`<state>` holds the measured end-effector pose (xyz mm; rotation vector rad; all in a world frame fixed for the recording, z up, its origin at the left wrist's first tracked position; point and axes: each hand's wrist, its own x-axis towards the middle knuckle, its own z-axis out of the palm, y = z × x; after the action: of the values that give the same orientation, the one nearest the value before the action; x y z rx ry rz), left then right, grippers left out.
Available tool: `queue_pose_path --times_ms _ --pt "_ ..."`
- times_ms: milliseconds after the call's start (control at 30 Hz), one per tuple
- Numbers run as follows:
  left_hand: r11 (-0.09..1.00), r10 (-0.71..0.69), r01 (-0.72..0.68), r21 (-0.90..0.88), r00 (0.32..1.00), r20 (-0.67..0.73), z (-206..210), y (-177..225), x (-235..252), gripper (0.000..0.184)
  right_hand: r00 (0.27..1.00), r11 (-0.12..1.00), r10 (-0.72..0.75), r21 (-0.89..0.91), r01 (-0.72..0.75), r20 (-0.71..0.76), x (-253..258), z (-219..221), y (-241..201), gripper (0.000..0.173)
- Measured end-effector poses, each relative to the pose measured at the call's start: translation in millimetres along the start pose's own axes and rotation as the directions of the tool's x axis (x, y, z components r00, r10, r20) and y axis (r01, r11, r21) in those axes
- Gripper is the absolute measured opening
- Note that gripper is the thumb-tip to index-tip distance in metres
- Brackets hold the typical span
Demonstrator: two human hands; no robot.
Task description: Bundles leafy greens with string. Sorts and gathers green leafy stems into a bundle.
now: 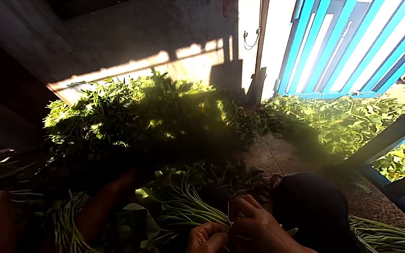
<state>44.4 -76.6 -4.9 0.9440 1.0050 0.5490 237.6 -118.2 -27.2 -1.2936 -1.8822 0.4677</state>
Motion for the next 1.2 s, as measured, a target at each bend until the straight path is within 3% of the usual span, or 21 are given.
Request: queue_pose_path --times_ms 100,200,300,367,433,567,700,1000,1100,1167,1200 --pt "1.0 0.005 -0.004 -0.011 1.0 0.009 -0.6 -0.8 0.2 0.008 0.999 1.0 -0.008 -0.024 0.009 0.034 -3.2 -2.8 3.1 0.016" --pt "1.0 0.019 -0.019 -0.016 1.0 0.02 -0.3 -4.6 1.3 0.008 0.991 0.958 0.003 0.284 -0.04 0.132 -2.2 -12.9 15.2 0.02" --pt "0.999 0.032 -0.032 -0.032 0.999 0.016 0.3 -5.5 1.6 0.008 0.96 0.655 -0.028 0.731 -0.192 0.278 3.2 -25.0 26.3 0.021" --pt "0.997 0.068 -0.068 -0.034 0.997 0.028 1.4 -6.5 2.2 0.007 0.941 0.401 -0.008 0.863 -0.306 0.337 4.9 -25.8 30.3 0.023" --pt "0.994 0.108 -0.11 0.019 0.993 0.056 0.4 -5.9 2.4 0.004 0.928 0.268 0.091 0.888 -0.373 0.362 9.2 -23.0 31.8 0.024" --pt "0.942 0.168 -0.2 0.271 0.976 0.139 -8.4 -2.2 4.3 0.004 0.869 0.29 0.304 0.831 -0.474 0.39 27.0 -16.7 34.7 0.02" --pt "0.798 0.228 -0.295 0.526 0.955 0.19 -21.4 5.2 6.7 0.005 0.764 0.208 0.465 0.784 -0.585 0.447 43.8 -12.5 37.9 0.019" --pt "0.726 0.24 -0.379 0.574 0.921 0.306 -32.0 -2.1 14.5 0.006 0.619 0.076 0.595 0.731 -0.679 0.513 57.0 1.8 48.0 0.017" --pt "0.55 0.304 -0.446 0.706 0.895 0.327 -29.0 -1.4 12.5 0.01 0.582 0.018 0.63 0.74 -0.673 0.514 61.8 4.6 51.1 0.018" --pt "0.36 0.382 -0.491 0.794 0.854 0.354 -23.5 4.1 7.6 0.016 0.612 -0.013 0.605 0.776 -0.631 0.508 64.0 -0.5 48.9 0.017" --pt "0.318 0.413 -0.513 0.797 0.832 0.371 -21.4 6.7 6.4 0.017 0.636 -0.023 0.582 0.792 -0.61 0.507 64.1 -3.2 45.5 0.017"
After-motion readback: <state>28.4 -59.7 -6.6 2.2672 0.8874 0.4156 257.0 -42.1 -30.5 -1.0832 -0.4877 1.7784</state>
